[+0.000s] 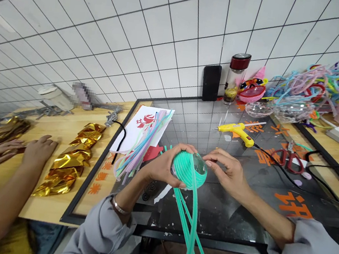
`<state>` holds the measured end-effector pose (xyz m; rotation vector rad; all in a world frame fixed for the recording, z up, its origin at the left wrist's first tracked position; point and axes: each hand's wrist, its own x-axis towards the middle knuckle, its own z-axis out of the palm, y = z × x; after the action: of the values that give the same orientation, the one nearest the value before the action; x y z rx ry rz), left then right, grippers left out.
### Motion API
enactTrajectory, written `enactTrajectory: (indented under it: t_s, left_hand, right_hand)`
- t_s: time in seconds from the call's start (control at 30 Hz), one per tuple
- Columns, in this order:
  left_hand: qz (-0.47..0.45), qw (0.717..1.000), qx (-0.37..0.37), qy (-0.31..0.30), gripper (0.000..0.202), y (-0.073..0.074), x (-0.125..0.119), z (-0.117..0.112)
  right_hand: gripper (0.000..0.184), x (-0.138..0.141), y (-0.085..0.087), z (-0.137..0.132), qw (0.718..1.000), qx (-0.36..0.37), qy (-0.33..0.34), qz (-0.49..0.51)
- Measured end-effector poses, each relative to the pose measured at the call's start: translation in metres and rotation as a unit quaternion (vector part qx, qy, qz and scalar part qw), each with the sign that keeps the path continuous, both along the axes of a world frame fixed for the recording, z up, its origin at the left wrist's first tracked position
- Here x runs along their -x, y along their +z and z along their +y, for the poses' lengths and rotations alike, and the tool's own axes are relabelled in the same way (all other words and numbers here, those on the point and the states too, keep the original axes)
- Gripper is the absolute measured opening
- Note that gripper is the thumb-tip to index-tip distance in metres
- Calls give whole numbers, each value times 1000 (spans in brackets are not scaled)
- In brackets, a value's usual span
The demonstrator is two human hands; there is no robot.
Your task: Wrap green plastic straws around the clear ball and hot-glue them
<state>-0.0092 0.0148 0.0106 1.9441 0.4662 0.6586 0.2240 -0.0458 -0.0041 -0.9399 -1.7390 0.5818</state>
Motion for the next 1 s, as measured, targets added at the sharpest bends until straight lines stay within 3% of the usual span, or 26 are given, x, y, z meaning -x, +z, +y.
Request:
enactTrajectory:
  t_s: [0.27, 0.37, 0.53, 1.0]
  left_hand:
    - [-2, 1000, -7, -8, 81, 3, 0, 1]
    - [4, 1000, -4, 3, 81, 1, 1, 2]
    - [-9, 1000, 3, 3, 83, -3, 3, 6]
    - [1, 1000, 25, -2, 81, 3, 0, 2]
  right_hand:
    - [9, -11, 9, 2, 998, -29, 20, -59]
    - [10, -11, 6, 1, 989, -92, 30, -114]
    - [10, -8, 0, -1, 960, -206, -18, -187]
    - [16, 1, 11, -6, 971, -209, -61, -102]
